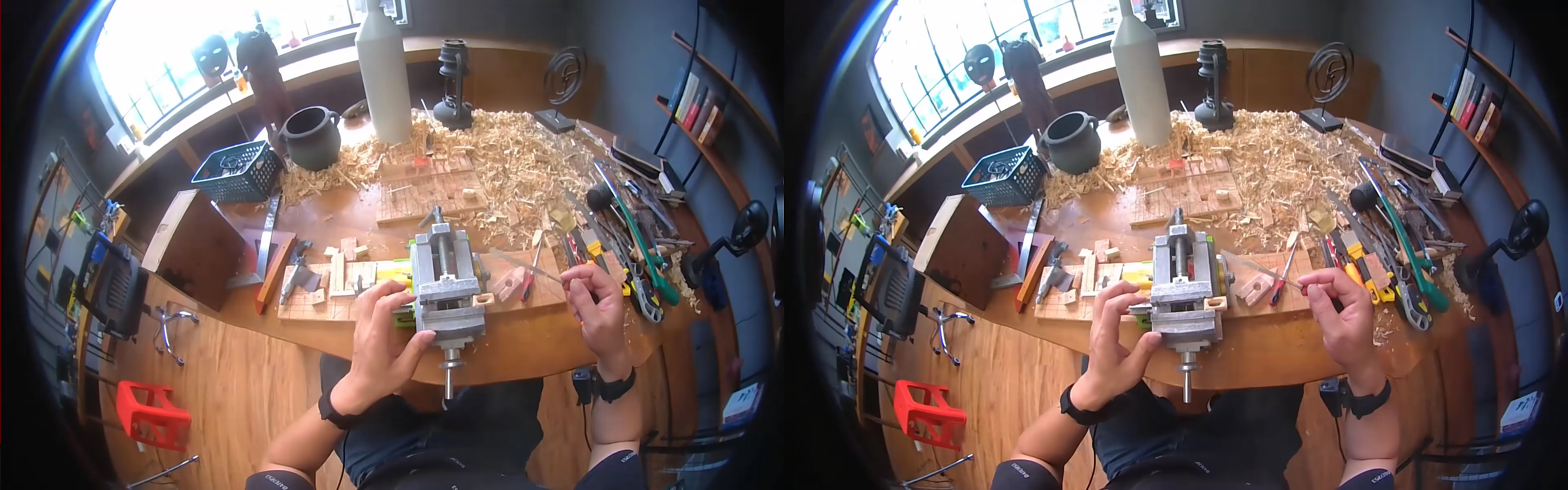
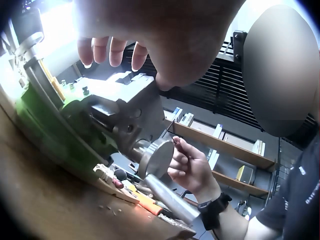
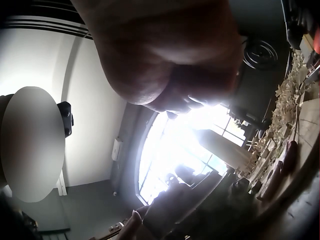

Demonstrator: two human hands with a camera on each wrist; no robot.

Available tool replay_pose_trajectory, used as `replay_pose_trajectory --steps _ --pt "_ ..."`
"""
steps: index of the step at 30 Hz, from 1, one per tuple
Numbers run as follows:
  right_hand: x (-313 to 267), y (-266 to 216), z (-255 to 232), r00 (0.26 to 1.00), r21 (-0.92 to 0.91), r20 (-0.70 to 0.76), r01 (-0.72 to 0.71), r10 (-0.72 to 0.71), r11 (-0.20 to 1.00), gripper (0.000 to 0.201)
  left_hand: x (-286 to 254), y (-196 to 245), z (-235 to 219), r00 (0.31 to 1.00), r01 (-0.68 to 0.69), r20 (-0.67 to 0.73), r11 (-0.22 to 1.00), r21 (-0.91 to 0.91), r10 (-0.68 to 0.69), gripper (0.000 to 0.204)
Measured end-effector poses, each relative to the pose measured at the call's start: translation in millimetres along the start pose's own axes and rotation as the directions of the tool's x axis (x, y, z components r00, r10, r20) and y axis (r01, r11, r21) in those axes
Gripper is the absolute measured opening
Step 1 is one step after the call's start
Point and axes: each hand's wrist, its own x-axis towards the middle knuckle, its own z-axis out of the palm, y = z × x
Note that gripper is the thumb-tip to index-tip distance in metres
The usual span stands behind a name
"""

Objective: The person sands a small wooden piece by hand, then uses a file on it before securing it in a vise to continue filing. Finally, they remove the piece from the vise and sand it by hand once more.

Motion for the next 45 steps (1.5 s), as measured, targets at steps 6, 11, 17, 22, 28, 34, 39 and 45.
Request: replay_pose_trajectory --steps 6,11,17,22,28,34,39,45 --pt "56.7 16.8 9.3 0.983 -0.014 -0.162 0.083 -0.084 0.996 0.013 5.3 -10.4 -15.1 0.994 0.109 -0.011 0.989 -0.105 -0.11 0.042" --pt "153.9 45.4 30.9 0.931 -0.066 -0.144 0.329 -0.335 0.942 0.018 46.8 -30.2 -27.8 0.99 0.104 -0.088 0.99 -0.1 -0.113 0.031" --pt "226.7 66.8 58.6 0.986 -0.633 0.14 0.16 -0.091 0.757 0.021 147.6 -89.2 -17.7 0.98 0.188 0.049 0.977 0.096 -0.193 0.013" --pt "253.6 83.0 72.1 0.969 -0.795 0.242 0.169 0.05 0.583 0.03 191.3 -140.1 10.4 0.936 0.248 0.174 0.922 0.296 -0.308 0.02" --pt "266.9 89.0 85.1 0.942 -0.846 0.318 0.231 0.107 0.481 0.031 211.7 -168.1 26.6 0.858 0.246 0.297 0.843 0.479 -0.419 0.027" --pt "274.4 98.0 92.9 0.928 -0.845 0.358 0.275 0.102 0.458 0.024 213.3 -202.5 42.9 0.885 0.182 0.291 0.845 0.503 -0.364 0.033" --pt "272.1 105.3 97.3 0.928 -0.846 0.363 0.29 0.087 0.447 0.021 210.4 -207.1 48.4 0.862 0.244 0.279 0.828 0.505 -0.423 0.029" --pt "265.8 101.0 94.2 0.937 -0.851 0.329 0.24 0.118 0.466 0.022 206.4 -203.9 49.0 0.857 0.261 0.278 0.831 0.492 -0.434 0.02"
